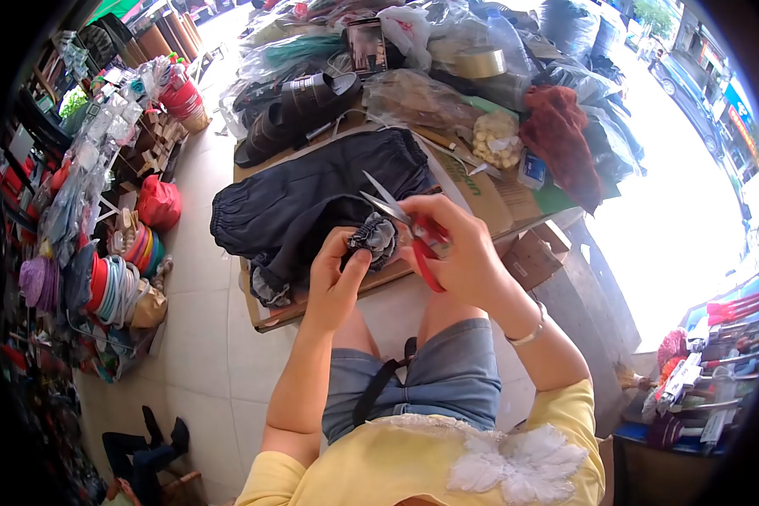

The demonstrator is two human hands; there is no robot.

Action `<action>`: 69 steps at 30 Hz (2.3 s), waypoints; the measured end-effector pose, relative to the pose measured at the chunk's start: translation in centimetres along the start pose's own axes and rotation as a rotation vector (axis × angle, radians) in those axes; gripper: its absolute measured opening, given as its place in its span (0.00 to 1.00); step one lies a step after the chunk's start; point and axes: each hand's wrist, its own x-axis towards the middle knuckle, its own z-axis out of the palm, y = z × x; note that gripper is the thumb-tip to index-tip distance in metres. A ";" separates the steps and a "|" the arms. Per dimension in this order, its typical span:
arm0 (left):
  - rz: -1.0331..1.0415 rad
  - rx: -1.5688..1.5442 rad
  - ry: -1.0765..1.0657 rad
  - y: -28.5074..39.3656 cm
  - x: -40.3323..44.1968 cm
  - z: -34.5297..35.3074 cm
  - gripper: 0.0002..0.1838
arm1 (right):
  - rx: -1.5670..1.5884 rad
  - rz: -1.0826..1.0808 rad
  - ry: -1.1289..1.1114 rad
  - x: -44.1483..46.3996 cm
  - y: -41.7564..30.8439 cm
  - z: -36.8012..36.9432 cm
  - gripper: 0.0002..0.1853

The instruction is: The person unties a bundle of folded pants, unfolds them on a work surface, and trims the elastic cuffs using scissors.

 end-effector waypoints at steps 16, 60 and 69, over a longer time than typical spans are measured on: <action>-0.023 0.097 -0.106 0.1 0.1 -0.7 0.06 | 0.363 0.116 0.013 1.9 1.0 1.7 0.20; -0.046 0.245 -0.138 -0.1 0.5 0.7 0.05 | 0.413 0.190 0.334 -0.9 2.8 -1.0 0.19; -0.069 0.143 -0.144 -1.0 0.4 -0.2 0.05 | -0.242 0.552 0.214 -8.8 6.9 -8.5 0.25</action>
